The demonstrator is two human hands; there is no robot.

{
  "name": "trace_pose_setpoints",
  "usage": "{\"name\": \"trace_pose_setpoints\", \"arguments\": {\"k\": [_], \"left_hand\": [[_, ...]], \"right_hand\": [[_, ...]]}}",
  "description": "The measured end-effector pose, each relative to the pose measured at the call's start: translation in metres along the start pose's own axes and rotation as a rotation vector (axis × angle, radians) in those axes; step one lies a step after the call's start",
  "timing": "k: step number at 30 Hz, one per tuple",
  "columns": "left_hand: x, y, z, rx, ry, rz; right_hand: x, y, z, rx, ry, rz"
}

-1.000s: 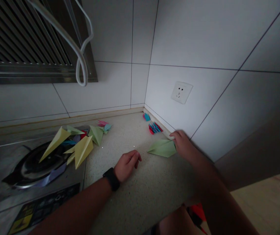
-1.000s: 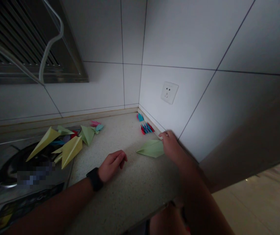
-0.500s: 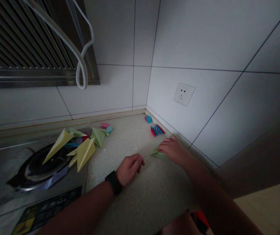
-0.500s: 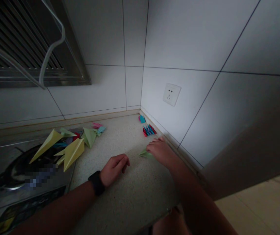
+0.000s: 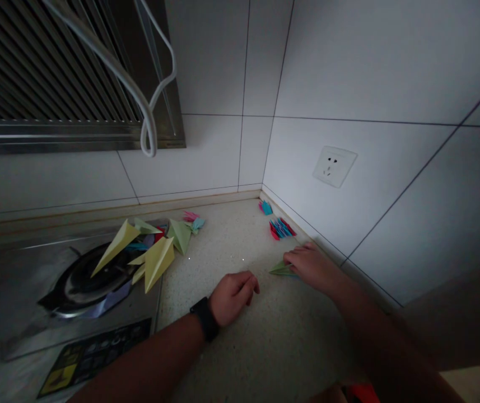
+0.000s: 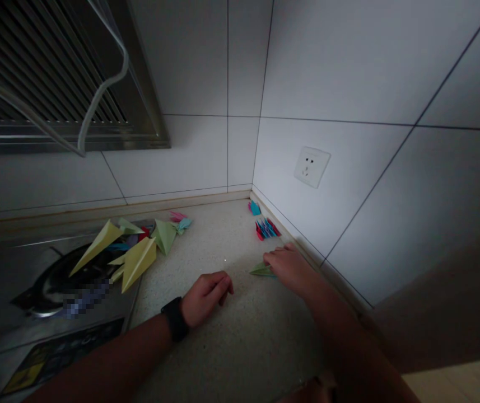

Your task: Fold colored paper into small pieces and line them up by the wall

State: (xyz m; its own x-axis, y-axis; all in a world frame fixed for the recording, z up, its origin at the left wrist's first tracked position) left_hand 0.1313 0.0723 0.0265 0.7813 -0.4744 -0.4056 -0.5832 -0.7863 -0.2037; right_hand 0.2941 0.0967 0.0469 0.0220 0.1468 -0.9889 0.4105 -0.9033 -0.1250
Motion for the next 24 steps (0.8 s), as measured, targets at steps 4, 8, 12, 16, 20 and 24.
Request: {"name": "trace_pose_setpoints", "arguments": {"k": [4, 8, 12, 16, 20, 24], "left_hand": [[0.0, 0.0, -0.001, 0.0, -0.032, 0.004], [0.002, -0.001, -0.001, 0.001, -0.092, 0.03], [0.002, -0.001, -0.005, 0.046, -0.168, 0.035], [-0.002, 0.002, -0.002, 0.076, -0.154, 0.004], [-0.002, 0.007, -0.001, 0.144, -0.01, 0.008], [-0.002, 0.007, -0.007, 0.21, -0.001, 0.017]], "right_hand": [[0.001, -0.004, 0.001, 0.008, 0.025, 0.06], [-0.018, -0.009, 0.013, 0.004, -0.003, 0.059], [-0.06, -0.024, 0.05, -0.093, -0.107, -0.059], [-0.088, -0.049, 0.098, -0.202, -0.361, -0.198], [-0.066, -0.083, 0.127, -0.207, -0.865, -0.265], [-0.003, -0.113, 0.133, -0.065, -1.355, -0.257]]}}
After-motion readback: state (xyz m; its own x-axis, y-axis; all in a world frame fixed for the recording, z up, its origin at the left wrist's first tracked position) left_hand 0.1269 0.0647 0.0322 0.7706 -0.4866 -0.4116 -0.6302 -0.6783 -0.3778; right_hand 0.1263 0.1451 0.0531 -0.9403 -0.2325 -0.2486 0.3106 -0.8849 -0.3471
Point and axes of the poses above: each hand's wrist, its own y-axis away from the middle knuckle, its own x-axis out of the palm, z = x × y, the point moved 10 cm from there along -y, towards the middle knuckle, and after that the axes turned 1 degree about -z, right-handed, at the moved point
